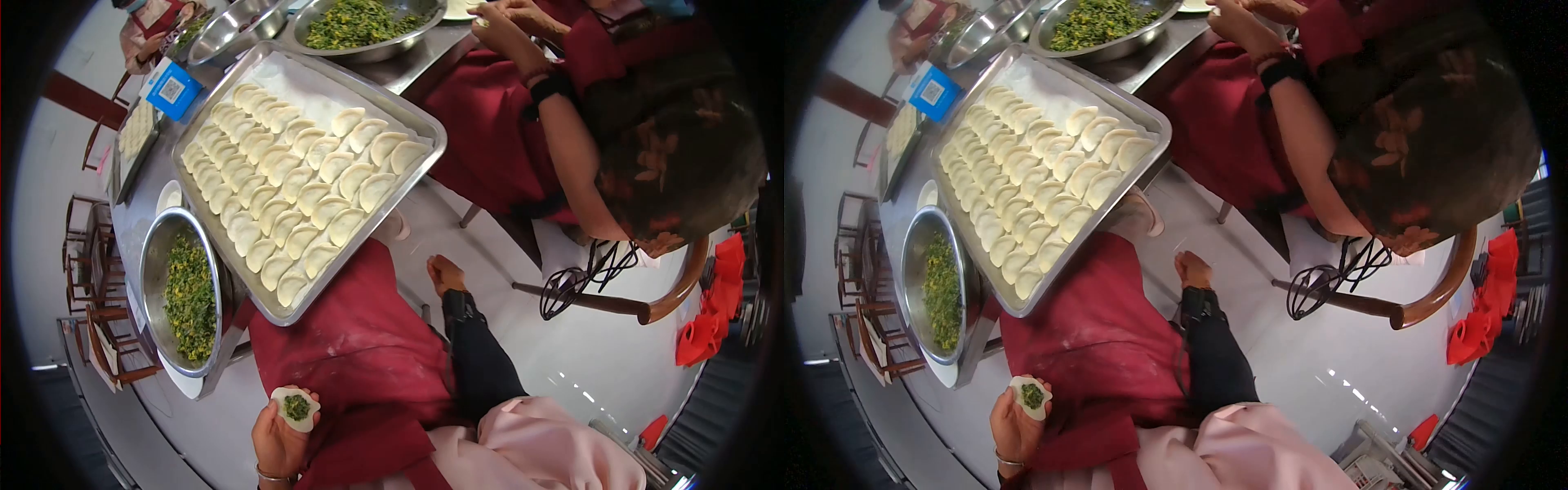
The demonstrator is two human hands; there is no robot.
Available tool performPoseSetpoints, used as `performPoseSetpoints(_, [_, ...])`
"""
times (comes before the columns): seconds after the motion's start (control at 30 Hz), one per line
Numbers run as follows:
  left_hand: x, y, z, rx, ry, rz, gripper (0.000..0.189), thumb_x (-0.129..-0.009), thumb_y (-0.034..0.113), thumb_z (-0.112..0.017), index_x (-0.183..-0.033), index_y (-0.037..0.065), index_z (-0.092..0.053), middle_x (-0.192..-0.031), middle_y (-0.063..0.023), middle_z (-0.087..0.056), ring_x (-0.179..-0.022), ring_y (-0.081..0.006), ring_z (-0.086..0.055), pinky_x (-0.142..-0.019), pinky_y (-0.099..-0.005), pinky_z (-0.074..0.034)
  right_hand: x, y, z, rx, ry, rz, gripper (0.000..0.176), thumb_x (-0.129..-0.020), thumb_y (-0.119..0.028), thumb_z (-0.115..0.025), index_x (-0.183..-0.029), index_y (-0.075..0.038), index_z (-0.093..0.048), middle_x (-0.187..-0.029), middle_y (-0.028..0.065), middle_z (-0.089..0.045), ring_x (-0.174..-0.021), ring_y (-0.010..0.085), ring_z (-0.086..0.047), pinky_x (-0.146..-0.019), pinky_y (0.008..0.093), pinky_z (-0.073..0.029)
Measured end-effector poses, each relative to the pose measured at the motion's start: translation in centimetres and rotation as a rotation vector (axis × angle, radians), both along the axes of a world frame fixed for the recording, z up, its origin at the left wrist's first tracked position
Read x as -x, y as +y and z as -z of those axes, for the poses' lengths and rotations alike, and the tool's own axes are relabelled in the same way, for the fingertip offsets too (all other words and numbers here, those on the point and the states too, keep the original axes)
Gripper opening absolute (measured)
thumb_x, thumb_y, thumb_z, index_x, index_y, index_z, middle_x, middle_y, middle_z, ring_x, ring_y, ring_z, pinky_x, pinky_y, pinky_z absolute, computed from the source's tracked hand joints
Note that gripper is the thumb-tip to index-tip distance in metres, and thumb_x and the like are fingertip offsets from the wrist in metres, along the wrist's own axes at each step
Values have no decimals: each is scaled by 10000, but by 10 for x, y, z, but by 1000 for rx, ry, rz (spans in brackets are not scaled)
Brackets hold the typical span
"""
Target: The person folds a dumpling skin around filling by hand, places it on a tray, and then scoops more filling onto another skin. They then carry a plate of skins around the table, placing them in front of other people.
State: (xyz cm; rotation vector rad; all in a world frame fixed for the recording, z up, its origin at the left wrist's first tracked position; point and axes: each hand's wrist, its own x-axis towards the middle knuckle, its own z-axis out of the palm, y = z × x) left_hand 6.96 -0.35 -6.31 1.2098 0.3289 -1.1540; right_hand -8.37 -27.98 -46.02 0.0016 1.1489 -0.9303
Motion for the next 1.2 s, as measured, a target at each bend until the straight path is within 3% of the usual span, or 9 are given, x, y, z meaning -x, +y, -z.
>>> performPoseSetpoints(0.3, [-11,-2,-3,130,-57,27,417,-965,263,-358,-1229,-38,-471,-1213,-209,-546,-1158,-375,-521,-950,-482,-447,-28,46,-221,655,205,-776,399,-867,-63,-571,-1260,-17,-528,-1201,176,-587,-1015,252,-609,-859,326,-500])
performPoseSetpoints(0.43, [-19,5,-2,363,30,-37,417,-1003,230,-317,-1254,-78,-443,-1241,-228,-530,-1200,-358,-502,-1053,-455,-380,-44,99,-287,1936,790,-1373,437,-789,-132,-669,-1214,-82,-578,-1339,103,-507,-1283,314,-421,-1069,479,-304])
performPoseSetpoints(0.63, [-32,20,-4,522,53,-85,431,-1003,242,-326,-1265,-80,-441,-1256,-200,-534,-1203,-314,-509,-1062,-416,-374,-9,126,-303,2067,747,-1583,341,-789,-85,-652,-1130,-89,-638,-1222,75,-598,-1217,289,-494,-1039,440,-352])
performPoseSetpoints(0.7, [-37,27,2,558,57,-119,427,-1006,247,-332,-1267,-70,-449,-1253,-174,-542,-1197,-285,-516,-1057,-400,-378,9,122,-307,1702,468,-1881,297,-783,-62,-658,-1079,-84,-667,-1092,60,-663,-1033,246,-611,-971,377,-406])
performPoseSetpoints(0.73, [-35,29,4,560,54,-130,426,-1009,252,-332,-1270,-62,-454,-1250,-161,-546,-1190,-265,-520,-1051,-393,-381,10,120,-319,1715,468,-1906,297,-783,-62,-658,-1079,-84,-667,-1092,60,-663,-1033,246,-611,-971,377,-406])
performPoseSetpoints(0.8, [-39,33,13,583,65,-153,425,-1012,256,-333,-1272,-55,-458,-1247,-148,-550,-1183,-246,-525,-1046,-386,-385,3,116,-349,620,480,-1879,324,-733,-59,-715,-1052,-109,-688,-980,45,-694,-820,191,-647,-886,331,-436])
performPoseSetpoints(0.83, [-39,34,16,597,67,-133,423,-1014,259,-333,-1272,-50,-463,-1241,-136,-554,-1176,-230,-528,-1040,-378,-390,-7,116,-361,622,500,-1894,324,-733,-59,-715,-1052,-109,-688,-980,45,-694,-820,191,-647,-886,331,-436])
performPoseSetpoints(0.9, [-37,36,21,620,86,-120,421,-1016,262,-333,-1271,-44,-468,-1236,-125,-559,-1170,-215,-531,-1034,-371,-395,-35,122,-383,1809,447,-1522,402,-678,-63,-767,-1063,-145,-689,-1076,58,-669,-896,200,-615,-865,338,-443])
performPoseSetpoints(1.2, [-34,50,27,692,158,-133,376,-1014,249,-343,-1245,-2,-500,-1181,-89,-580,-1105,-186,-552,-974,-347,-430,-109,147,-391,2397,366,-1248,357,-600,-110,-813,-937,-179,-718,-1224,39,-599,-1141,282,-507,-913,382,-433])
